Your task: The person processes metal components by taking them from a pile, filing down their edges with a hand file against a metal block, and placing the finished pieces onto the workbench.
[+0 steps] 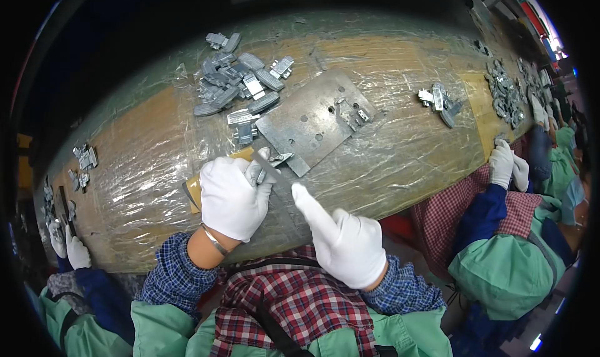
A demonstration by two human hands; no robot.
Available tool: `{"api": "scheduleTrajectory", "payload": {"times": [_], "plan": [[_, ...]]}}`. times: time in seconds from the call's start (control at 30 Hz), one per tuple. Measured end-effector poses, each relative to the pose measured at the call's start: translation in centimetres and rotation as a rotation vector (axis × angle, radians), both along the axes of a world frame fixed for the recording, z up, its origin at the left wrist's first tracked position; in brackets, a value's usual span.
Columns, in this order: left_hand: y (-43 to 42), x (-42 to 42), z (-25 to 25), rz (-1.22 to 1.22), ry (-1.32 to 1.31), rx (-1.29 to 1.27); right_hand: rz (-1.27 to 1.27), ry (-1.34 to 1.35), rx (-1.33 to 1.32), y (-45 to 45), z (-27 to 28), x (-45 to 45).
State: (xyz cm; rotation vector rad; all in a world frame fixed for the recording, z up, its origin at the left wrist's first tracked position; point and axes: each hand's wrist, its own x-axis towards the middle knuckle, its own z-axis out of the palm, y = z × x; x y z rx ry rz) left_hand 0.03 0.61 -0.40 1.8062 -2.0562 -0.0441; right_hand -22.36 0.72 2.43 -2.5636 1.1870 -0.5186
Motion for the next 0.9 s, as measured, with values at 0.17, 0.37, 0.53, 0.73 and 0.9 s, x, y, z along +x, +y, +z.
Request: {"api": "scheduleTrajectory", "payload": {"times": [0.17,0.37,0.53,0.73,0.9], "plan": [[-0.1,-0.5,-0.5,0.022,-0.042,-0.080,0.071,0.251,-0.114,1.4,1.6,-0.2],[-0.1,-0.5,-0.2,0.007,-0.110,-0.010,0.044,0.147,-0.110,-1.9,0.8,3.2],[-0.2,-0.5,-0.7,0.021,-0.050,-0.118,0.019,0.190,-0.100,1.5,0.5,0.9],[0.0,-0.9,-0.2,0.053,-0.105,-0.060,-0.089,-0.040,-0.084,-2.1,-1.4,2.0],[-1.2,-0.4,0.4,0.029,0.005,0.029,-0.073,-0.037,-0.019,-0.5,-2.0,1.9]]}}
